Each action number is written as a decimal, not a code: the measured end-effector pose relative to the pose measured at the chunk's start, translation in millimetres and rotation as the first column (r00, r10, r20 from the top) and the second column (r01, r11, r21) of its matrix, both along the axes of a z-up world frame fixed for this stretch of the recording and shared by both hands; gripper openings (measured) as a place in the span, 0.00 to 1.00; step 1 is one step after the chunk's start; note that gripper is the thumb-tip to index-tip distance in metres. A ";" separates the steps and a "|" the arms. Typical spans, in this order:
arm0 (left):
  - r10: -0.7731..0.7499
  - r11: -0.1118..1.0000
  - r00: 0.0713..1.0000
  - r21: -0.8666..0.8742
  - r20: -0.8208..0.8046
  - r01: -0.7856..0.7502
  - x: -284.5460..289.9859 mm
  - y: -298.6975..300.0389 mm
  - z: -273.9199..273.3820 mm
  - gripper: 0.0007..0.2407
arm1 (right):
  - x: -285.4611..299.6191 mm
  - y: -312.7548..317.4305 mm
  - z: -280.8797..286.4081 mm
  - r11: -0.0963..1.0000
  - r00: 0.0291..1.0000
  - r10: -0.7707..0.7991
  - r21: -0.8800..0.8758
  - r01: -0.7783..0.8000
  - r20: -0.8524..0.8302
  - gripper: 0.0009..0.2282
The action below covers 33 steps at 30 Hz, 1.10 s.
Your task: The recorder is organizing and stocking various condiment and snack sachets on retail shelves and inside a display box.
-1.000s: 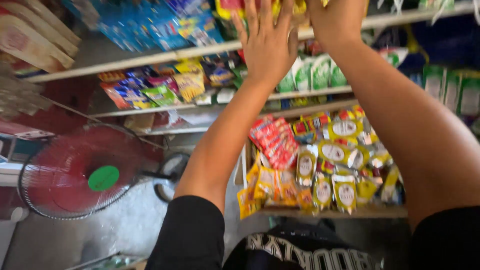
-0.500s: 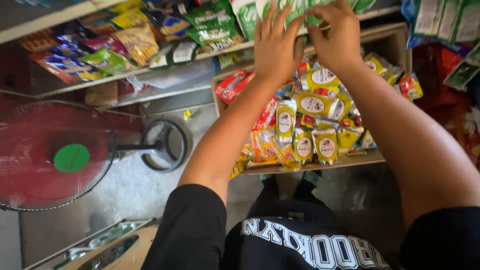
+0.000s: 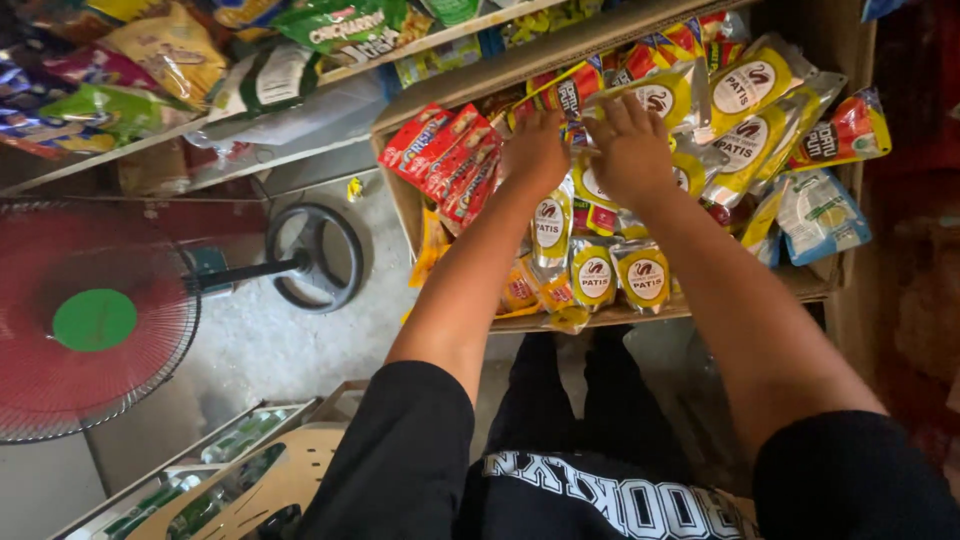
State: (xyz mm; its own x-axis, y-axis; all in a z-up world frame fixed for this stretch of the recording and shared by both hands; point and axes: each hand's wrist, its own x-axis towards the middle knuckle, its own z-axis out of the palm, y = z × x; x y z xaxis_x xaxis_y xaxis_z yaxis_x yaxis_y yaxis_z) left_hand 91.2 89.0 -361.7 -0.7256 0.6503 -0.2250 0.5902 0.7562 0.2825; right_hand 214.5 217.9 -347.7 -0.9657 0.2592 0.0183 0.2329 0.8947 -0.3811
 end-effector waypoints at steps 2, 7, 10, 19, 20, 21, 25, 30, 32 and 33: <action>0.026 1.000 1.000 -0.008 0.002 -0.026 -5.1 1.5 -30.3 0.24 | 2.2 0.9 -25.8 0.999 0.999 0.025 0.027 -0.026 0.039 0.26; 0.067 0.993 0.997 -0.093 -0.034 -0.070 -19.3 11.7 -55.8 0.33 | 9.6 -10.7 -21.7 0.987 0.993 0.055 0.144 -0.069 0.104 0.31; 0.086 0.996 0.996 -0.033 -0.033 -0.087 -31.9 10.8 -93.1 0.39 | 14.9 -17.2 -22.0 0.984 0.994 0.035 0.173 -0.053 0.102 0.26; 0.078 0.991 0.995 -0.111 0.068 -0.070 -34.9 11.0 -32.1 0.34 | 27.4 -24.5 -19.9 0.981 1.000 -0.015 0.193 0.019 -0.019 0.21; 0.072 0.991 0.996 -0.113 0.050 -0.066 -33.8 8.3 -33.0 0.30 | 28.1 -25.1 -20.1 0.981 0.999 -0.014 0.193 0.021 -0.037 0.21; 0.066 0.992 0.997 -0.114 0.032 -0.062 -32.4 5.4 -33.6 0.27 | 29.1 -25.8 -19.8 0.981 0.998 -0.012 0.193 0.022 -0.055 0.21; 0.105 0.994 0.991 0.023 -0.083 -0.103 -14.8 -1.4 -29.1 0.20 | 29.3 -25.8 -16.5 0.980 0.999 -0.038 0.194 0.043 -0.029 0.20; 0.277 0.872 0.961 0.419 0.002 -0.252 12.7 -14.2 16.0 0.18 | 19.9 -25.0 -3.3 0.995 0.996 -0.089 -0.043 0.089 -0.006 0.24; 0.260 0.839 0.961 0.469 0.099 -0.275 25.3 -23.1 19.1 0.18 | 16.2 -28.2 10.4 0.982 0.989 -0.149 -0.122 0.146 -0.009 0.22; 0.227 0.810 0.952 0.503 0.204 -0.301 31.6 -26.3 20.7 0.18 | 14.8 -29.0 18.0 0.956 0.978 -0.211 -0.208 0.208 0.008 0.20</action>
State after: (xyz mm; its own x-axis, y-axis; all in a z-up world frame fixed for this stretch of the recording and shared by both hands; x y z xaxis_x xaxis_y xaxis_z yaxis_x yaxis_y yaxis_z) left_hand 122.8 62.7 -341.0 -0.8753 0.4836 -0.0099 0.3197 0.5938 0.7384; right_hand 229.3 188.9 -329.6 -0.8894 0.4550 -0.0440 0.4000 0.7280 -0.5568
